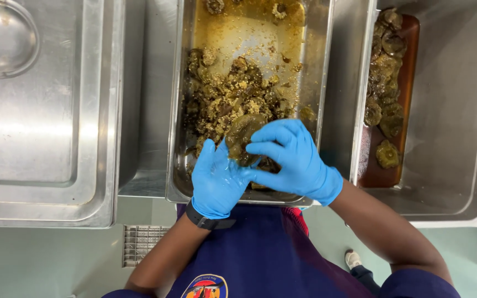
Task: Inspecting and sorting stuffed food items between stainless steel containers in a production facility.
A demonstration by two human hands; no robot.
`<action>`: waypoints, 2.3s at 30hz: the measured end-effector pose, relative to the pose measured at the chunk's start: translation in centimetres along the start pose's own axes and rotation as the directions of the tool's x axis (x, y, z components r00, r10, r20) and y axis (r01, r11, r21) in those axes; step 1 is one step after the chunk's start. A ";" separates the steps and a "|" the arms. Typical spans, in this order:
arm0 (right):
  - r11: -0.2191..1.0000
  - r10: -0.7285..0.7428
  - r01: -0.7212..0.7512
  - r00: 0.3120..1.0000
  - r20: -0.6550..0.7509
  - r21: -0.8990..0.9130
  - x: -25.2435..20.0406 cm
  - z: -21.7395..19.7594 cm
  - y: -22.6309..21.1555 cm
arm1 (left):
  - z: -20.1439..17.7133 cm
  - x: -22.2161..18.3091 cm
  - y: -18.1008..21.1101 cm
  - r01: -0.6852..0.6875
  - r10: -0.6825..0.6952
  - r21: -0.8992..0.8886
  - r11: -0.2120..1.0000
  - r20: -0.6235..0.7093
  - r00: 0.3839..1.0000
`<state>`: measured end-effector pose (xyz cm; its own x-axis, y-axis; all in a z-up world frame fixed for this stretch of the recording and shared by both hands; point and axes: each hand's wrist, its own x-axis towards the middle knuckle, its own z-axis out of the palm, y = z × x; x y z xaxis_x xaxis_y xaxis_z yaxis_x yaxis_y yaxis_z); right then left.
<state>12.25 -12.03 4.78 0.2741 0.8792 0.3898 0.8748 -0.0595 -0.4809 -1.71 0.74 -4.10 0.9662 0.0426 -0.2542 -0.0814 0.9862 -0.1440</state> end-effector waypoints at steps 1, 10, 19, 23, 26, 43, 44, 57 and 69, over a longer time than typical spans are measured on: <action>1.000 0.003 -0.003 1.000 -0.015 -0.024 -0.2 0.5 -0.2 | 0.0 -0.1 -0.1 0.008 -0.005 -0.024 1.000 0.120 0.993; 0.984 0.166 -0.163 0.986 -0.029 0.064 -1.3 2.0 0.1 | 0.4 0.6 -2.0 -0.138 0.126 0.225 0.965 0.065 0.990; 0.927 0.329 -0.336 0.942 0.072 0.166 -1.3 1.6 0.8 | -1.5 1.8 -2.8 -0.146 0.205 0.600 0.787 -0.031 0.978; 0.957 0.266 -0.268 0.963 0.038 0.108 -2.0 1.9 1.3 | -5.2 2.0 -2.5 -0.168 0.230 0.501 0.849 -0.064 0.971; 0.964 0.244 -0.240 0.969 -0.030 0.111 -2.9 3.2 2.0 | -3.1 2.3 -2.3 -0.149 0.254 0.560 0.815 -0.114 0.960; 0.891 0.376 -0.372 0.926 0.038 0.259 -3.0 2.1 2.1 | -3.9 2.0 -2.8 -0.214 0.292 0.476 0.853 -0.095 0.952; 0.890 0.390 -0.386 0.920 0.035 0.242 -3.0 2.1 2.1 | -3.8 2.0 -2.9 -0.220 0.279 0.489 0.844 -0.050 0.959; 0.918 0.360 -0.362 0.932 0.043 0.160 -3.0 2.5 2.3 | -4.5 2.5 -2.7 -0.166 0.368 0.726 0.668 -0.128 0.921; 0.883 0.420 -0.426 0.905 0.076 0.197 -2.9 2.4 2.4 | -4.2 2.6 -2.9 -0.195 0.378 0.702 0.685 -0.114 0.919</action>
<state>12.61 -13.56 0.62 0.5845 0.8063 0.0911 0.5767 -0.3339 -0.7456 -0.02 -2.65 -8.37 0.8290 0.3936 -0.3972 -0.0721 0.7796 0.6221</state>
